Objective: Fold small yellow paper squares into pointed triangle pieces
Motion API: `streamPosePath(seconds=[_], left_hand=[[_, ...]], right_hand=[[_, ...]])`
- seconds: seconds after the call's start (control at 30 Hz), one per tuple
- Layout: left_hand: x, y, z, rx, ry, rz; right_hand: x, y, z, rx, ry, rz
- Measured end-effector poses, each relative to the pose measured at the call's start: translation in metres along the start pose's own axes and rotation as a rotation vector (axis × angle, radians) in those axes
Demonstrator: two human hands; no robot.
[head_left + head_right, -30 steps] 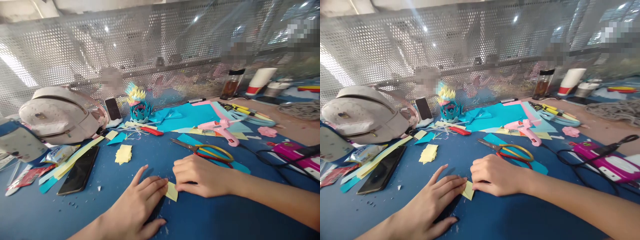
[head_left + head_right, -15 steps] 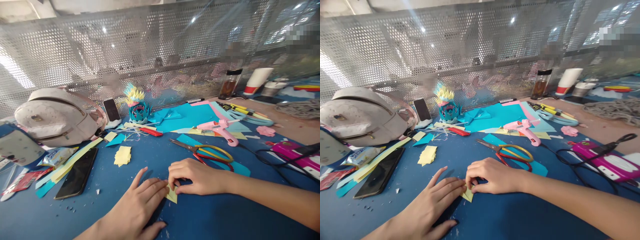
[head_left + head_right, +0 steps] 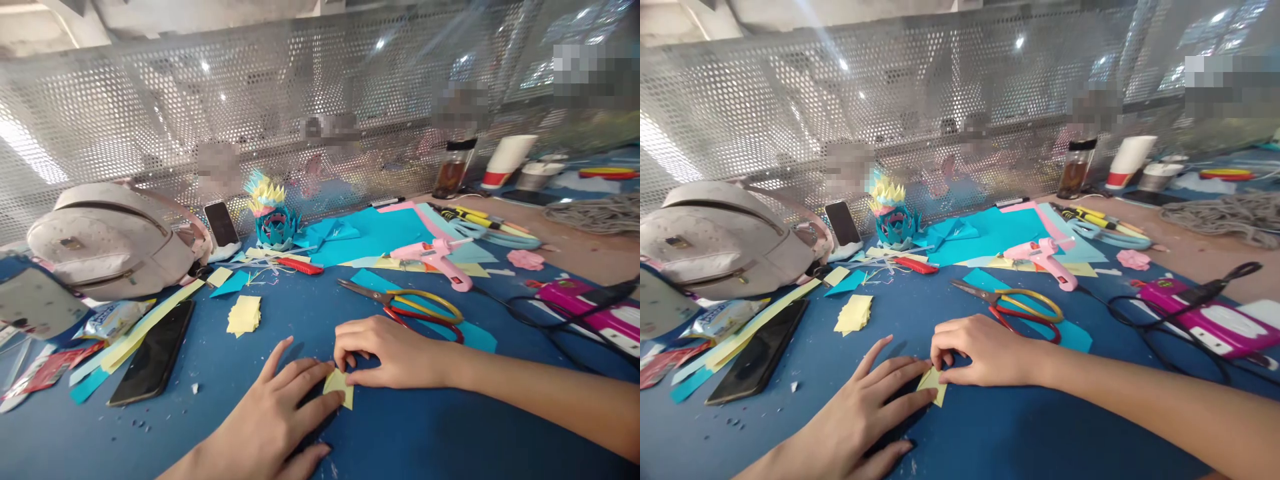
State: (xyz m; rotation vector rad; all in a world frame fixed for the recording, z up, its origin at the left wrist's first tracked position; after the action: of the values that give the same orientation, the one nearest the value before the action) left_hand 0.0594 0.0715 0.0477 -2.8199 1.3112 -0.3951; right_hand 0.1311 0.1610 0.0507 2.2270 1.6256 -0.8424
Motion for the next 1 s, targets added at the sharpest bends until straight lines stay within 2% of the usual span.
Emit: streamPosePath(seconds=[0.17,0.37,0.6,0.73,0.87,1.0], left_hand=[[-0.005,0.004,0.006,0.086,-0.006,0.017],[-0.003,0.006,0.01,0.077,0.017,0.045],[0.006,0.003,-0.007,0.117,-0.033,0.066],[0.01,0.003,-0.018,0.169,-0.081,0.073],[0.011,0.004,-0.02,0.183,-0.113,0.083],[0.01,0.004,-0.019,0.164,-0.137,0.075]], right_hand=[[-0.003,0.001,-0.002,0.027,0.032,-0.021],[-0.004,0.001,-0.002,0.019,0.033,-0.051],[-0.004,0.001,-0.003,0.012,-0.004,-0.087],[-0.001,-0.001,-0.001,0.003,-0.081,-0.055],[0.005,0.0,0.001,0.055,-0.152,0.031],[0.002,0.002,0.004,0.065,-0.197,0.057]])
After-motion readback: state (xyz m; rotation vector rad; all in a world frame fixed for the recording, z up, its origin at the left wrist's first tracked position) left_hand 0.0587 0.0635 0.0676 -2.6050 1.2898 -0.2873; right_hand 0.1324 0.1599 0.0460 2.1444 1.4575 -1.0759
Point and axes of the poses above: each hand's wrist, its own y-axis away from the middle knuckle, its own z-axis out of the palm, x = y × z, the point moved 10 cm from there along -y, towards the middle knuckle, and after that the axes turned 2 degrees about y, right-handed, at the moved point
